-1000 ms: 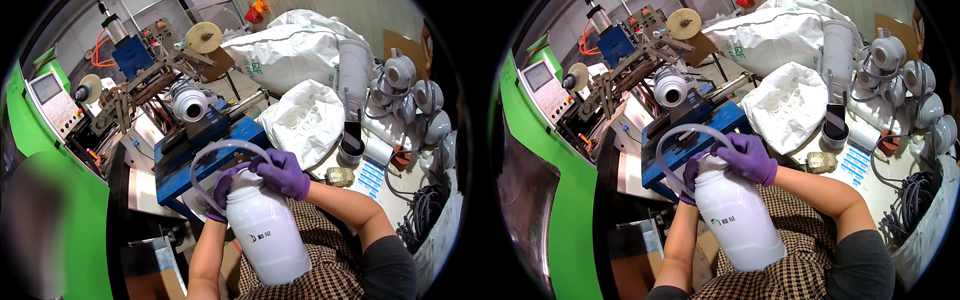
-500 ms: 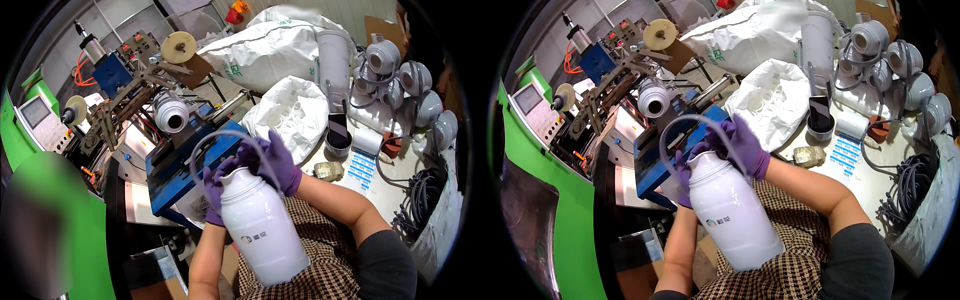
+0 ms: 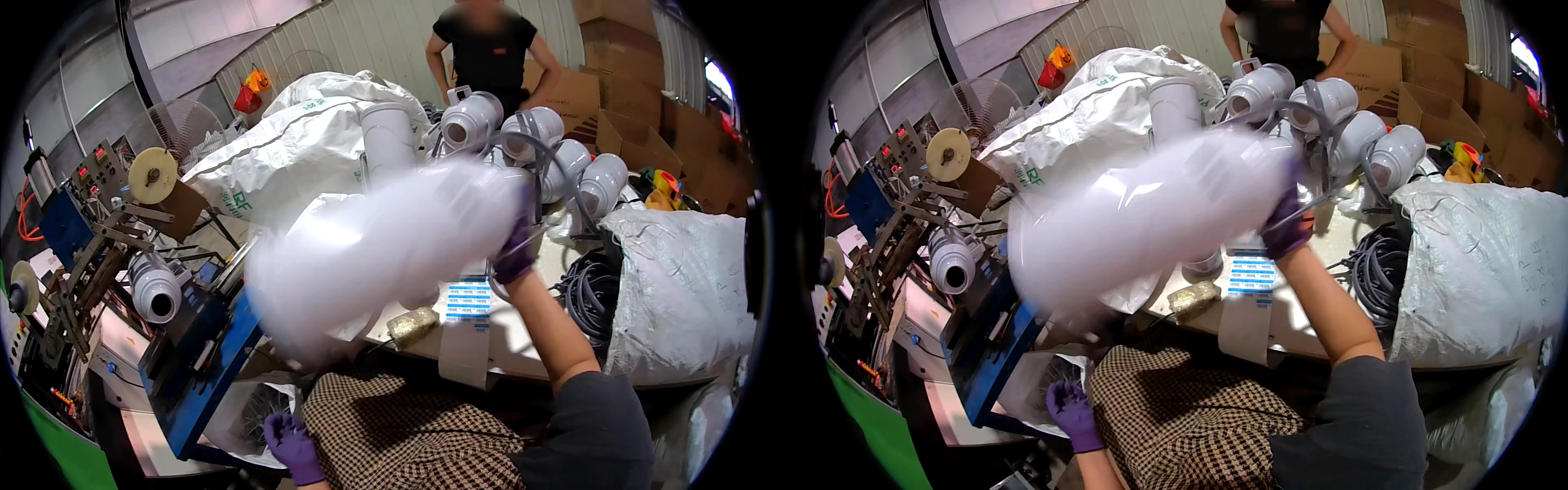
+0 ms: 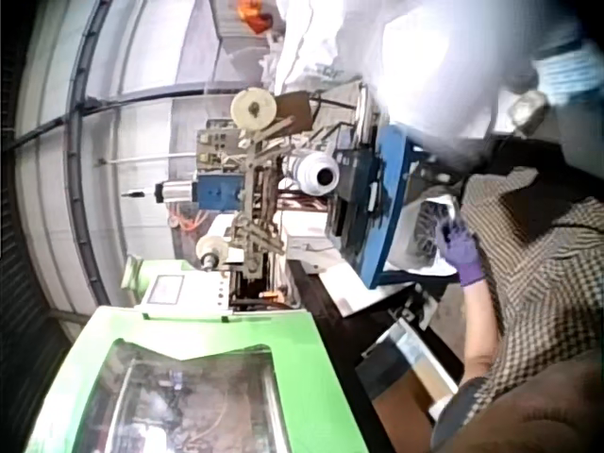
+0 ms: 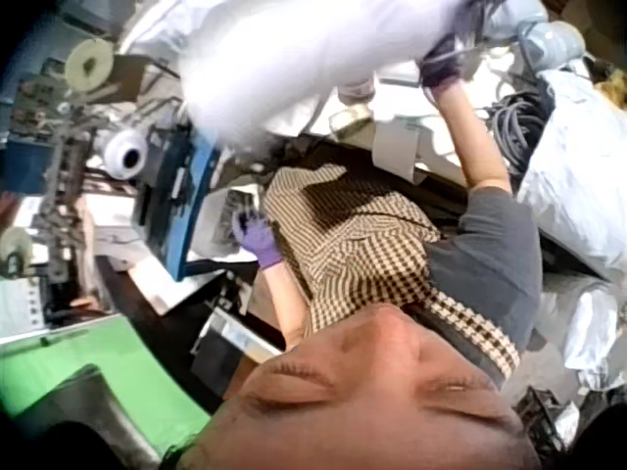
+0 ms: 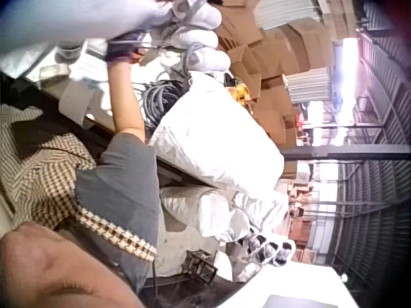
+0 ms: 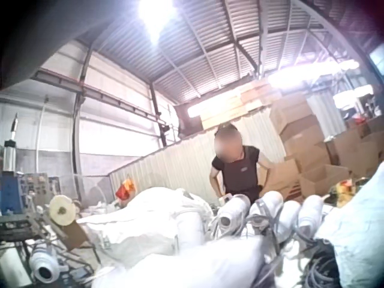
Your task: The person assembles white plastic garden sprayers by hand. They pick up a white plastic bottle, insert a grey handle into the neck, and place the finished unit into a cardboard box. The process is repeated for multiple units in a continuous loop.
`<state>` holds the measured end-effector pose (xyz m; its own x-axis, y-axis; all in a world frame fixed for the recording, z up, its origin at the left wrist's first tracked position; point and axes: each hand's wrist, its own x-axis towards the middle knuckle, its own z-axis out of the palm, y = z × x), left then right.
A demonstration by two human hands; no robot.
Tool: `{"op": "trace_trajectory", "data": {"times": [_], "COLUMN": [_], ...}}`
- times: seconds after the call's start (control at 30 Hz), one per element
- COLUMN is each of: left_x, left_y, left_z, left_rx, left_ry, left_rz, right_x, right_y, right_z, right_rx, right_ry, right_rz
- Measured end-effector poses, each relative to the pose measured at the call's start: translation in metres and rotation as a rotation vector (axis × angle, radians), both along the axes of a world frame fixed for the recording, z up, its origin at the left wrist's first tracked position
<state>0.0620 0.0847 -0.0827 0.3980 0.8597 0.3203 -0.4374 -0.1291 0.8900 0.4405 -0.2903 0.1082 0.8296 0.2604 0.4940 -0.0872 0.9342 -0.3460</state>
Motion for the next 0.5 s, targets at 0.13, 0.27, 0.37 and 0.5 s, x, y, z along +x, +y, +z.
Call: {"op": "trace_trajectory", "data": {"times": [0.13, 0.27, 0.37, 0.5], "left_x": [-0.045, -0.062, -0.082, -0.112], "left_y": [0.026, 0.048, 0.053, 0.011], "left_z": [-0.044, -0.096, -0.107, -0.119], "left_rx": [-0.513, -0.468, -0.774, -0.511], "left_ry": [-0.180, -0.165, -0.408, -0.145], "left_rz": [0.025, 0.052, -0.266, 0.086], "right_x": [0.071, 0.160, 0.191, 0.190], "right_y": [-0.107, -0.190, -0.210, -0.186], "right_z": [0.018, 0.013, -0.005, -0.047], "right_rx": [0.193, 0.234, -0.077, -0.693], "right_ry": [0.167, 0.273, 0.291, 0.099], "right_rz": [-0.652, -0.886, -1.004, -1.185]}}
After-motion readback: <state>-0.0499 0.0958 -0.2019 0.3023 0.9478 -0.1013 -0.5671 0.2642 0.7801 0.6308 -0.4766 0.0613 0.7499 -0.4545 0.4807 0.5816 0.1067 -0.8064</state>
